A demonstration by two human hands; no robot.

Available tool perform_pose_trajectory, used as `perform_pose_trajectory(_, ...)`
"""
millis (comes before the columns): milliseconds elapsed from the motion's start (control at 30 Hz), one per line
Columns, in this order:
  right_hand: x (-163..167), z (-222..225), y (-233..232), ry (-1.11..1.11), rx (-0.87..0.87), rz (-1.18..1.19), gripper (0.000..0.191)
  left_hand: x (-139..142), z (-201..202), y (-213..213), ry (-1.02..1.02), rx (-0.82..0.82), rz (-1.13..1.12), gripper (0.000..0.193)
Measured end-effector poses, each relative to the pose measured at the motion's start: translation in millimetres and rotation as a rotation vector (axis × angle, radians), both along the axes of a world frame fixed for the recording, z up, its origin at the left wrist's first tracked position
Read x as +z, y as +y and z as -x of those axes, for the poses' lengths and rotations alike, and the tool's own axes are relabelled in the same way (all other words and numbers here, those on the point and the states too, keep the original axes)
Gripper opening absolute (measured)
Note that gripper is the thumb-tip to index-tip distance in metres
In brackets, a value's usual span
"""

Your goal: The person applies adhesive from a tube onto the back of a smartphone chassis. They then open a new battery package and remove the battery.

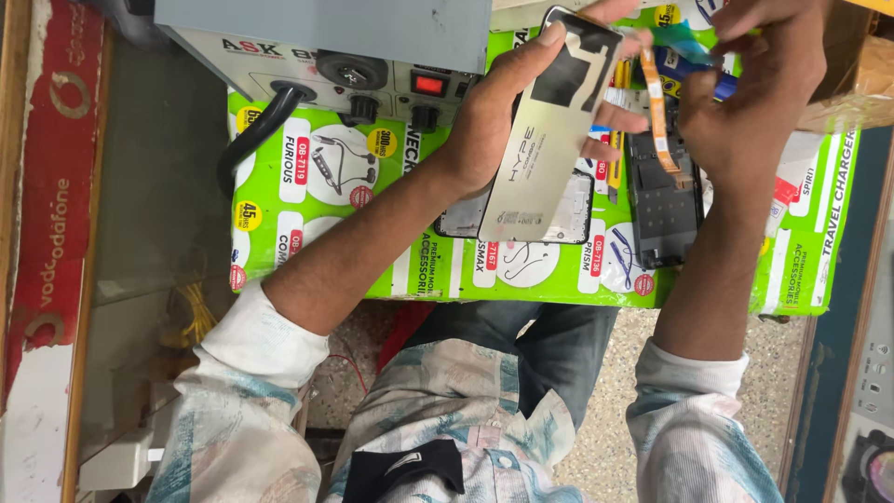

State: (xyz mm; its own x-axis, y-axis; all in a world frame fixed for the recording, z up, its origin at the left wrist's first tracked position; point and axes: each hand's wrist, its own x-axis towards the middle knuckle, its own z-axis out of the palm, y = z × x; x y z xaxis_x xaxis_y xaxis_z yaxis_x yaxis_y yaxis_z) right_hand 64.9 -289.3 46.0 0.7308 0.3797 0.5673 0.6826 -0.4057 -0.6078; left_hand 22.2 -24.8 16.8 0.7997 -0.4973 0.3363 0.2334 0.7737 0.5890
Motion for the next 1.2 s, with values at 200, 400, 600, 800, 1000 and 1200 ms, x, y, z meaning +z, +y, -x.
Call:
perform_pose_trajectory(200,16.1,9.7,22.5,-0.257,-0.065,0.157,0.031,-1.7,2.5,-6.7,0.084,-0.112,0.051,0.062)
perform_pose_trajectory(400,29.5,23.7,45.6,-0.034,0.154,-0.302,0.029,-3.3,1.5,-8.3,0.054,-0.102,0.034,0.064)
perform_pose_trajectory(600,25.5,24.6,39.3,-0.336,-0.037,0.075,0.023,2.4,1.4,-8.7,0.022,-0.112,-0.088,0.073)
perform_pose_trajectory(800,9.5,30.6,37.9,-0.345,-0.077,0.006,0.019,6.3,4.1,-6.1,-0.072,-0.083,-0.174,0.077)
perform_pose_trajectory(1000,7.9,32.4,40.2,-0.489,-0.024,0.031,0.024,10.7,6.2,-1.0,-0.059,-0.072,-0.165,0.075)
perform_pose_trajectory(1200,8.1,39.7,45.4,-0.321,-0.021,-0.136,0.024,12.4,6.2,4.7,-0.131,-0.086,-0.176,0.074)
